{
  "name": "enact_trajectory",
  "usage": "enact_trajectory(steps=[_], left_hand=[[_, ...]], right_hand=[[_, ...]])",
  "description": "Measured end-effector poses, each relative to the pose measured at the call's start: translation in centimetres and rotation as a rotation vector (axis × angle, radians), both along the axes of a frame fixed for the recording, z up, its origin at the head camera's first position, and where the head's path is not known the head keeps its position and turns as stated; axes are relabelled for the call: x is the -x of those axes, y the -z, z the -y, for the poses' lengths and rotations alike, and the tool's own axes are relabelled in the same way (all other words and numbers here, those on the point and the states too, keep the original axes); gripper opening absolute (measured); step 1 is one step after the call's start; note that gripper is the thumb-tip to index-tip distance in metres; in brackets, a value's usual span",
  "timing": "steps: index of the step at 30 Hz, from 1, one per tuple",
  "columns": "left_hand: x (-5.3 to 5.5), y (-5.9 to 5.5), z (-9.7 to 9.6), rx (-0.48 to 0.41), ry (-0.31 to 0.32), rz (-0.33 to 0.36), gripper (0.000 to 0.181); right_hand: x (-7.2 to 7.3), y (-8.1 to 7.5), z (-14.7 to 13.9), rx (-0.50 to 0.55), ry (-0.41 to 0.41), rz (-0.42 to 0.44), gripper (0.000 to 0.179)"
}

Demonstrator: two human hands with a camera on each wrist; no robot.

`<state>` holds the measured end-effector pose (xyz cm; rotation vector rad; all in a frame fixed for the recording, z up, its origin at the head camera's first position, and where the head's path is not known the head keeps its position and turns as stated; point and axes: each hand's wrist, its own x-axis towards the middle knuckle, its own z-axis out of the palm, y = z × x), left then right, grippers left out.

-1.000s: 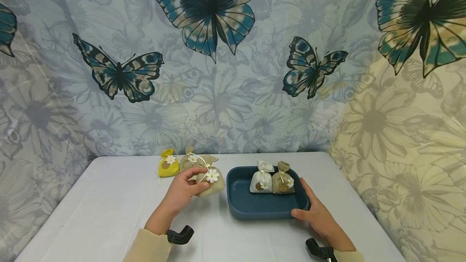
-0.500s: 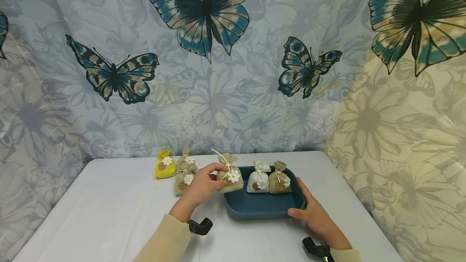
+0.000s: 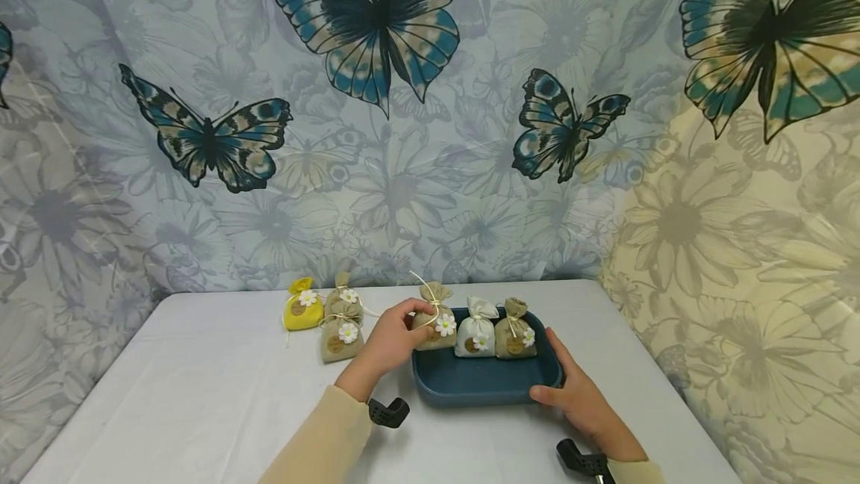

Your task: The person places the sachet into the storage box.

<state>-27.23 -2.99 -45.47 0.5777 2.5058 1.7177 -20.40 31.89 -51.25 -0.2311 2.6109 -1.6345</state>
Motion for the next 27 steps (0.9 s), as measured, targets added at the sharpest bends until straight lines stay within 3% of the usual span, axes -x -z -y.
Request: enact_trajectory(steps=[14, 19, 22, 27], left_hand=[[1.0, 1.2, -0.6, -0.005, -0.036, 0.0, 0.016], [1.6, 2.3, -0.7, 0.086, -0.023, -0.033, 0.023], [1.8, 2.9, -0.6, 0.115, -0.03, -0.004, 0.027], [2.0, 3.4, -0.5, 0.091, -0.052, 0.065, 0.027]], right_hand=[[0.0, 0.0, 0.1, 0.015, 0.0, -0.001, 0.107], [0.0, 0.0, 0.0, 0.023, -0.004, 0.001, 0.107], [0.0, 0.0, 0.0, 0.016, -0.005, -0.003, 0.107], [0.0, -0.1, 0.1, 0.018, 0.0, 0.015, 0.107]])
